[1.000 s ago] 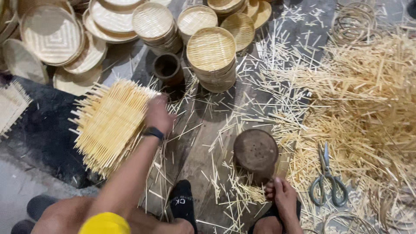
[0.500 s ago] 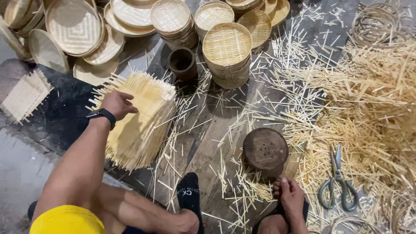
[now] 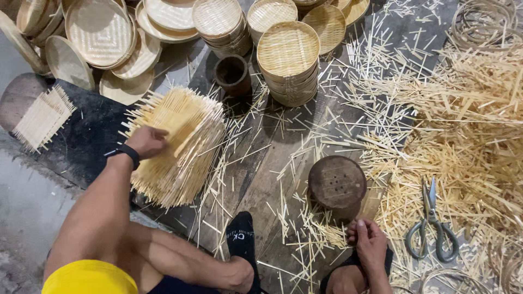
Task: The person weaves bamboo strips into circular basket bases, places a circular frame on top, and trims excess strips with shears. The person repeats this process for multiple units, stacking finished bases nearby.
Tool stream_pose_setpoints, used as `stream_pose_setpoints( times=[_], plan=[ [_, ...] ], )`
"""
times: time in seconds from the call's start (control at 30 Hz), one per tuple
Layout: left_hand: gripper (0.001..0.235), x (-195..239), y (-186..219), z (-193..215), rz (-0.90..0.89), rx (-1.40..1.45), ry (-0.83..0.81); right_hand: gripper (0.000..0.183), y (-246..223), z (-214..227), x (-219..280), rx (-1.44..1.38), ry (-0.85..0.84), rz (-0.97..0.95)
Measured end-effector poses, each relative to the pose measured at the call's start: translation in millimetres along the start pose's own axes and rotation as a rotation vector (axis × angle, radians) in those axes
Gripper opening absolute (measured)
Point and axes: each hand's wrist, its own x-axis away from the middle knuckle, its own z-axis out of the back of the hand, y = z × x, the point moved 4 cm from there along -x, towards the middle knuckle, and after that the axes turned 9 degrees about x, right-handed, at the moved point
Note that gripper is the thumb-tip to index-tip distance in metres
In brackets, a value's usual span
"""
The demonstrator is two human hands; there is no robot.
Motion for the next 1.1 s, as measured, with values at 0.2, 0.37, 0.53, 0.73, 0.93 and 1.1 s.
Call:
stream_pose_setpoints(
  times=[0.2, 0.37, 0.53, 0.73, 0.93, 1.1],
  plan=[
    [0.021, 39.7, 99.8, 53.0, -0.072, -0.717, 0.499, 0.025, 1.2, 3.6, 3.6, -0.004, 0.004, 0.015],
    [0.027, 95.4, 210.1, 46.8, -0.158, -0.801, 0.395, 0.024, -7.3, -0.7, 4.2, 0.013, 0.017, -0.011],
    [0.028, 127.6, 275.1, -48.3, -0.550, -0.580, 0.085, 0.034, -27.5, 5.7, 18.2, 0.178, 0.053, -0.115],
    [0.040, 155.9, 275.2, -271.8, -1.345, -0.338, 0.042, 0.054, -72.4, 18.7, 4.6, -0.622, -0.107, -0.194],
    [0.047, 144.2, 219.7, -386.8, -1.193, -0.234, -0.273, 0.044, -96.4, 28.9, -28.0, -0.078, -0.007, -0.172],
    [0.074, 93.5, 203.0, -373.6, -0.823, 0.015, -0.231, 0.037, -107.2, 12.9, -42.5, -0.056, -0.004, -0.099]
  ],
)
